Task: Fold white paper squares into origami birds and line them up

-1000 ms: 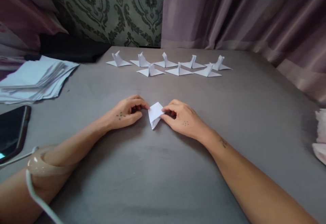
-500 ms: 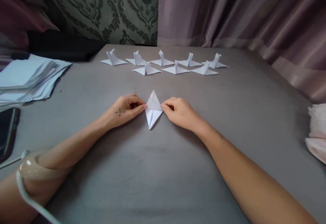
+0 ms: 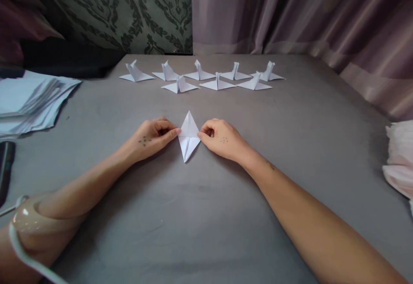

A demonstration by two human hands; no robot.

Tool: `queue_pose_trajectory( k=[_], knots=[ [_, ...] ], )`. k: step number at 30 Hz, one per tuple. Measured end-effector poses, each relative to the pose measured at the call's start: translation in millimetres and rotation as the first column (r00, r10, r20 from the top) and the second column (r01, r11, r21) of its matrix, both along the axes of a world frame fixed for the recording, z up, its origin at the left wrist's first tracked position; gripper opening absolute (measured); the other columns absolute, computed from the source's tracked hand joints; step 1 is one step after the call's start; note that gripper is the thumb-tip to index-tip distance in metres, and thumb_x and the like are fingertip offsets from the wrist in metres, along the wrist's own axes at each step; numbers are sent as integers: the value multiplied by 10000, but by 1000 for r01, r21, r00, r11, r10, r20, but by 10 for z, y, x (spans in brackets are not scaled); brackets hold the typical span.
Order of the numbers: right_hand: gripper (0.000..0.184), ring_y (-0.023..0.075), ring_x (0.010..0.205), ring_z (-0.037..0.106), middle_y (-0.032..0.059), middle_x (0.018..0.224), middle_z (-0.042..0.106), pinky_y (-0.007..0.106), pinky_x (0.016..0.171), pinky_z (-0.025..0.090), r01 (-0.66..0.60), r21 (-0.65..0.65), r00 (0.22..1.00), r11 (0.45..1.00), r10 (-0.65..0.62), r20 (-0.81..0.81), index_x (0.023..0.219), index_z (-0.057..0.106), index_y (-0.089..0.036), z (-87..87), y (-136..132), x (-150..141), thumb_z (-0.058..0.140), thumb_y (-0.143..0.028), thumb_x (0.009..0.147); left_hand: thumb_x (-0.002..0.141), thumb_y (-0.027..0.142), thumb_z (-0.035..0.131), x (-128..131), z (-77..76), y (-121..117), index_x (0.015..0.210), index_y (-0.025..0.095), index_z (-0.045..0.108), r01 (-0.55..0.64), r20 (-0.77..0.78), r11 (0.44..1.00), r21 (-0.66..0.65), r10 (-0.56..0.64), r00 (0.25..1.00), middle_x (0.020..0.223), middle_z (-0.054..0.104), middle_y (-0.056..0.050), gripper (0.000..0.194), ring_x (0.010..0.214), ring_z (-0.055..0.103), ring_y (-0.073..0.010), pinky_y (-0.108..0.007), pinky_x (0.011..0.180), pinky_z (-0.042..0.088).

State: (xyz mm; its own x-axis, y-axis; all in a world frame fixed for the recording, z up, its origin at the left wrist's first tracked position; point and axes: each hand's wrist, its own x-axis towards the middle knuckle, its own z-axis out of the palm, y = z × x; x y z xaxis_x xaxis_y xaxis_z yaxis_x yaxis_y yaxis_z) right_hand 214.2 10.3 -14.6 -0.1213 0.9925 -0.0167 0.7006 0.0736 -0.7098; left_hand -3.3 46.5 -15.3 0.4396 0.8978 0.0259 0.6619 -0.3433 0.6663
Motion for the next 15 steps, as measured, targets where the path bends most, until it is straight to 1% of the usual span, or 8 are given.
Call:
queue_pose_trajectory(
  k=[3,7,10,15],
  knots=[
    [173,120,620,521,11,741,626,266,594,394,8,29,999,1000,-9,31,730,674,-194,-12,-5,-22,591,-336,785,861,438,528,14,40,-5,732,160,695,-33,-19,999,-19,32,999,789,644,-36,349,629,524,-126,-241,548,387],
    [168,120,621,521,15,749,631,270,597,393,11,34,999,999,-12,44,714,673,-193,-30,4,-23,592,-325,780,835,423,572,26,68,-20,760,163,701,-68,-6,996,-58,67,998,729,640,-24,300,615,516,-125,-234,533,376],
    [184,122,611,520,16,734,630,266,575,390,4,28,999,1000,-5,40,709,681,-193,-34,16,-16,596,-342,775,826,413,588,20,47,-16,771,163,705,-66,0,996,-65,66,998,738,637,-24,281,617,514,-123,-238,546,384],
    [202,115,573,505,10,693,622,251,522,372,16,-1,1000,1000,-16,16,702,687,-192,-20,30,-12,610,-370,759,822,410,587,6,-5,6,769,174,705,-32,1,999,-29,32,999,797,633,-32,269,628,508,-122,-248,561,391]
  ],
)
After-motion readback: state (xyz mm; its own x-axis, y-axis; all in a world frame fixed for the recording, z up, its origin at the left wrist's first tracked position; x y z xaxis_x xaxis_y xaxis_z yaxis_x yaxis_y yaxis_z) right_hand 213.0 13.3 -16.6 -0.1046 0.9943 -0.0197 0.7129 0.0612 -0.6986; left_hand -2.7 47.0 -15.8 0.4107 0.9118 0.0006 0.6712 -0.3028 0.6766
